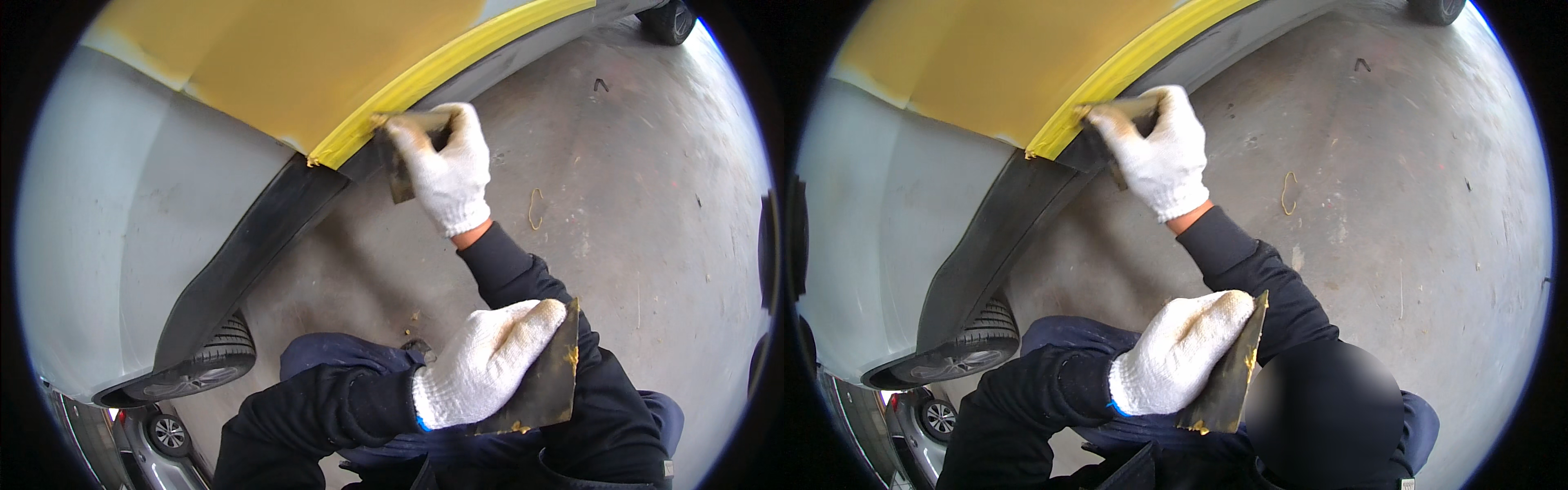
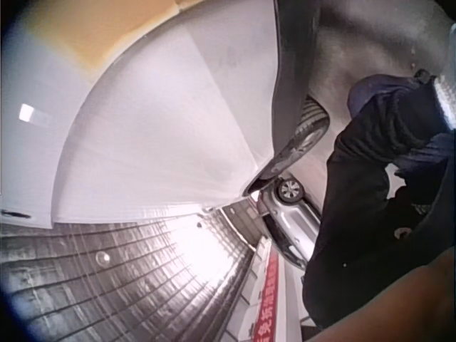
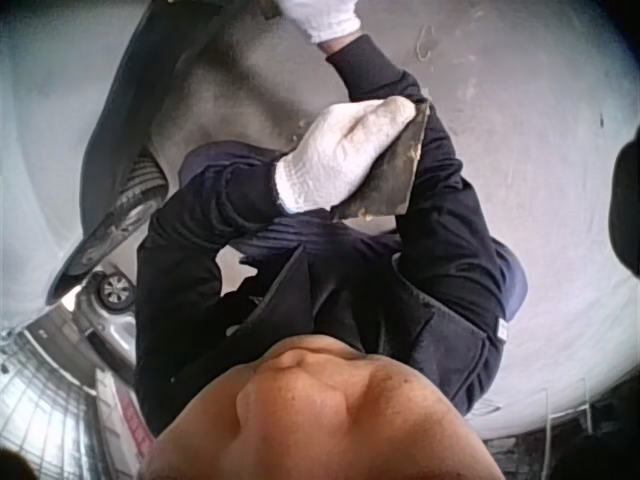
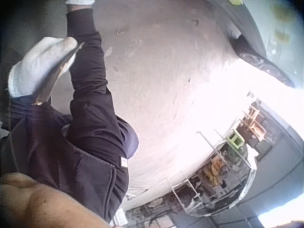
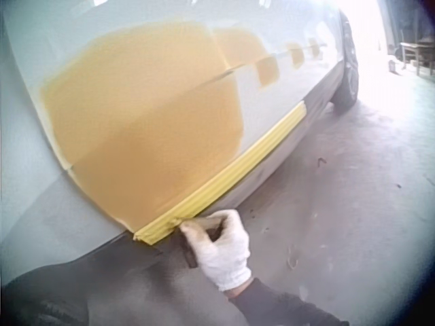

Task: The person applies yellow body filler to the side of a white car using two metal spreaders. They smooth the filler along the panel edge and then clean the spreaders by scraping them together.

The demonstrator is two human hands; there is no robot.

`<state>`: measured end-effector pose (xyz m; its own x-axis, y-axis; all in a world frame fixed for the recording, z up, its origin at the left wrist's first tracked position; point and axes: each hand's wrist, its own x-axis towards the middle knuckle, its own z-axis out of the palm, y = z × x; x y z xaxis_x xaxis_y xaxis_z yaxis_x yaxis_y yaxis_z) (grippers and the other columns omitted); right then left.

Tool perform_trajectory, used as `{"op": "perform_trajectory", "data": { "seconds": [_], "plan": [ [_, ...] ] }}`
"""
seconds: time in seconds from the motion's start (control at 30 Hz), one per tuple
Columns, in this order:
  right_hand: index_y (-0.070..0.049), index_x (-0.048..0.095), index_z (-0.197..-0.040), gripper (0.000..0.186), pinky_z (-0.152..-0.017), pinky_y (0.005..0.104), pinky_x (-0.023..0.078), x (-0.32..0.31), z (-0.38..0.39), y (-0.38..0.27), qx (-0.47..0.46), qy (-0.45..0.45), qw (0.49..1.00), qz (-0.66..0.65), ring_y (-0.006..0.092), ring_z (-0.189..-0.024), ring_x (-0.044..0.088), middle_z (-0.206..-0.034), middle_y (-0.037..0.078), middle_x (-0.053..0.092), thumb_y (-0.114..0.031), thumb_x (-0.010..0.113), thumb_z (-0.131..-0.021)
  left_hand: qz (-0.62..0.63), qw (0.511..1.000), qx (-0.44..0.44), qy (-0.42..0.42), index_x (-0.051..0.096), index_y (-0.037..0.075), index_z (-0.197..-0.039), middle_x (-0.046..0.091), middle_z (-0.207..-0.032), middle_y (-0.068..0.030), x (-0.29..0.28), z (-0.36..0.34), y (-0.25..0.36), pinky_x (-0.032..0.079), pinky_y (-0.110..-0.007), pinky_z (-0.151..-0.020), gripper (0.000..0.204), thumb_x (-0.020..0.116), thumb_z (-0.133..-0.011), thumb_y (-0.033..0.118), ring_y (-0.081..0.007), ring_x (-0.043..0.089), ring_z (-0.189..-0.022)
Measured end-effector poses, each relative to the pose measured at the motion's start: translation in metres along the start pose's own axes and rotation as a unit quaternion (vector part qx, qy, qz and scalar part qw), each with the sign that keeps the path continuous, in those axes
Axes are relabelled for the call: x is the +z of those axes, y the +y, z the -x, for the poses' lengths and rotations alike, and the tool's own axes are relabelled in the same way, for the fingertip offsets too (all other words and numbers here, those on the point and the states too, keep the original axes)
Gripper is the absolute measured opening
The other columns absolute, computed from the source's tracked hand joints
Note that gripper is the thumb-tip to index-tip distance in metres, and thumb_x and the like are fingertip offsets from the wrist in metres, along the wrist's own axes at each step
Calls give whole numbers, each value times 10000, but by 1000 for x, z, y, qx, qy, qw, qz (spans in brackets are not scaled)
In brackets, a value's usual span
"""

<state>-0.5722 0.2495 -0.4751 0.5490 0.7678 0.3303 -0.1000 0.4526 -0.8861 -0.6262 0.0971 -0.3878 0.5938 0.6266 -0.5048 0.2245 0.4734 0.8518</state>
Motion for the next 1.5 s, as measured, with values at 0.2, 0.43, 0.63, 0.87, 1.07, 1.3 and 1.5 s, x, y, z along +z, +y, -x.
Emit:
{"op": "perform_trajectory", "data": {
  "seconds": [0.2, 0.43, 0.63, 0.87, 1.07, 1.3, 1.5],
  "plan": [
    [8, 600, -1008, 502, -667, 321, 573, -3, -6, 3, -30, 4, 999, 36, 190, -725, 691, -846, 147, 707, -380, 868, -837, -145, 960, 238, 31, 593, -80, -1306, 702, -1107, -180, 3, 0, -21, 573, -309, -855, 368, 618, -1060, 193, -223, 702, -989],
    [-2, 610, -953, 498, -624, 340, 537, 5, 13, -7, -36, -31, 998, 49, 225, -658, 654, -767, 131, 658, -399, 875, -810, -131, 987, 97, 7, 603, -91, -1298, 714, -1084, -176, 0, -1, -4, 567, -303, -851, 382, 601, -1071, 216, -221, 704, -969],
    [-17, 616, -944, 439, -630, 361, 534, 6, 12, -20, -70, -62, 991, 98, 275, -665, 659, -785, 136, 652, -378, 845, -840, -77, 988, 136, 10, 642, -93, -1232, 730, -1028, -157, 1, -2, -12, 555, -286, -822, 384, 560, -1093, 256, -182, 700, -926],
    [-29, 627, -980, 387, -636, 370, 530, 3, 28, -22, -65, -84, 987, 120, 295, -675, 648, -812, 135, 636, -342, 823, -864, -72, 987, 145, 12, 656, -95, -1200, 734, -934, -127, 0, 0, -13, 543, -289, -776, 438, 533, -1103, 314, -147, 689, -892],
    [-34, 629, -973, 341, -624, 358, 529, 2, 29, -25, -89, -85, 984, 130, 285, -674, 658, -814, 130, 648, -297, 823, -872, -88, 994, 66, -24, 644, -100, -1249, 751, -1008, -175, -5, 1, -6, 555, -296, -827, 435, 541, -1099, 295, -176, 709, -955],
    [-43, 626, -957, 331, -596, 343, 527, 5, 32, -19, -134, -79, 979, 133, 260, -642, 651, -802, 121, 645, -293, 826, -875, -116, 989, 88, -12, 633, -90, -1291, 751, -1072, -194, -4, 2, -9, 559, -305, -866, 410, 545, -1097, 260, -217, 721, -999],
    [-46, 629, -959, 326, -580, 332, 527, 9, 35, -16, -147, -76, 976, 141, 251, -629, 649, -795, 114, 642, -288, 830, -873, -141, 984, 106, 2, 635, -81, -1297, 736, -1124, -202, -3, 4, -9, 554, -312, -901, 373, 556, -1091, 220, -258, 720, -1030]
  ]
}}
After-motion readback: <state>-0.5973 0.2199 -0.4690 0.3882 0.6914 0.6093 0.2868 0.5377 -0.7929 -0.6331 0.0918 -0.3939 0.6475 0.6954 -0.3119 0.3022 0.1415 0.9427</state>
